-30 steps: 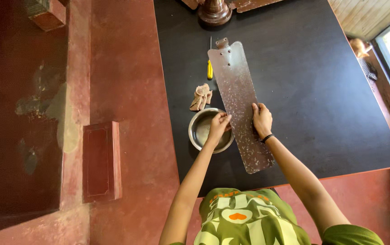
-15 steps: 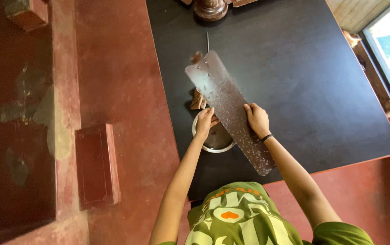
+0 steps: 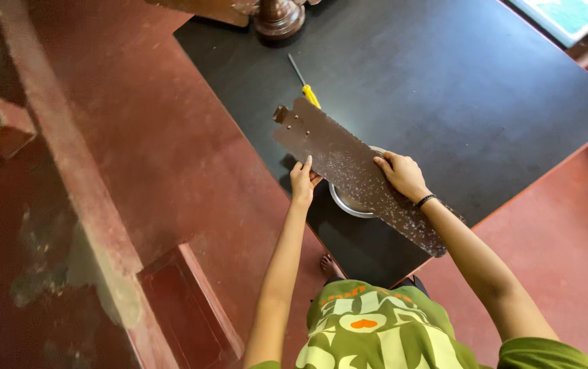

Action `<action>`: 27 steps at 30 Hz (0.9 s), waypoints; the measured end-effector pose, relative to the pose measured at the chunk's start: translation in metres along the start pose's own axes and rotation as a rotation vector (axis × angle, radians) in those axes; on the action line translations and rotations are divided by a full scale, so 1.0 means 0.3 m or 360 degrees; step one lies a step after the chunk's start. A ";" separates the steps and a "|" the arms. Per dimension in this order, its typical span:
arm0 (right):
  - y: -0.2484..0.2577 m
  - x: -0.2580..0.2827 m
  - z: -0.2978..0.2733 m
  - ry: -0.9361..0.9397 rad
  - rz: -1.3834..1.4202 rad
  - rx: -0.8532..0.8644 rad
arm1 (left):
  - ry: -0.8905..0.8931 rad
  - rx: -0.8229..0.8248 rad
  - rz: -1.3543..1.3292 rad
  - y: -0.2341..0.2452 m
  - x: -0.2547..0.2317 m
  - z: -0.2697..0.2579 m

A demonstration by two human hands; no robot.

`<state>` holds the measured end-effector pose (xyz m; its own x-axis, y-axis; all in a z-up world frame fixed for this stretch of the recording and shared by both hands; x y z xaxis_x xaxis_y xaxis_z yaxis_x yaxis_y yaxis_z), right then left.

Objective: The person attaches a ceiling fan blade to the motor housing using a screwdriver and screws. They tighten the screws to secure the blade, then wipe the blade with a cloth.

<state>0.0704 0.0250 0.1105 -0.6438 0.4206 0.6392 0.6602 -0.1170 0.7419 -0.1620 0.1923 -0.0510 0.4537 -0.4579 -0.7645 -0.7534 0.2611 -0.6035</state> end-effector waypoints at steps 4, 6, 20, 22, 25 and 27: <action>0.025 0.004 -0.014 -0.0004 -0.0032 -0.0060 | 0.0093 -0.0079 -0.0062 -0.023 0.032 0.092; 0.036 -0.019 -0.007 -0.0026 -0.0049 -0.0100 | 0.0094 -0.0036 -0.0082 -0.063 0.044 0.141; 0.215 -0.055 0.095 0.0065 -0.0346 -0.0313 | 0.0221 -0.0088 -0.0266 -0.248 0.098 0.319; 0.220 0.004 0.122 0.0026 -0.0380 -0.0295 | 0.0298 -0.0067 -0.0220 -0.244 0.053 0.370; 0.183 0.110 0.180 0.0087 -0.0423 -0.0300 | 0.0269 -0.0004 0.0081 -0.216 0.048 0.462; 0.139 0.181 0.238 0.0121 -0.0470 -0.0299 | 0.0250 0.0075 0.0171 -0.196 0.056 0.532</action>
<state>0.0905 0.1073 0.1617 -0.8280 0.3933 0.3997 0.3633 -0.1668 0.9166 -0.0342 0.3048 -0.0647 0.2891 -0.5511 -0.7828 -0.7687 0.3537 -0.5329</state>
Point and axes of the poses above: each hand's wrist, its own z-axis towards the middle knuckle, its own y-axis out of the back of the hand, x = y × z, the point moved 5 cm from there along z, towards the middle knuckle, and after that the axes turned 6 degrees about x, right-handed, at the moved point
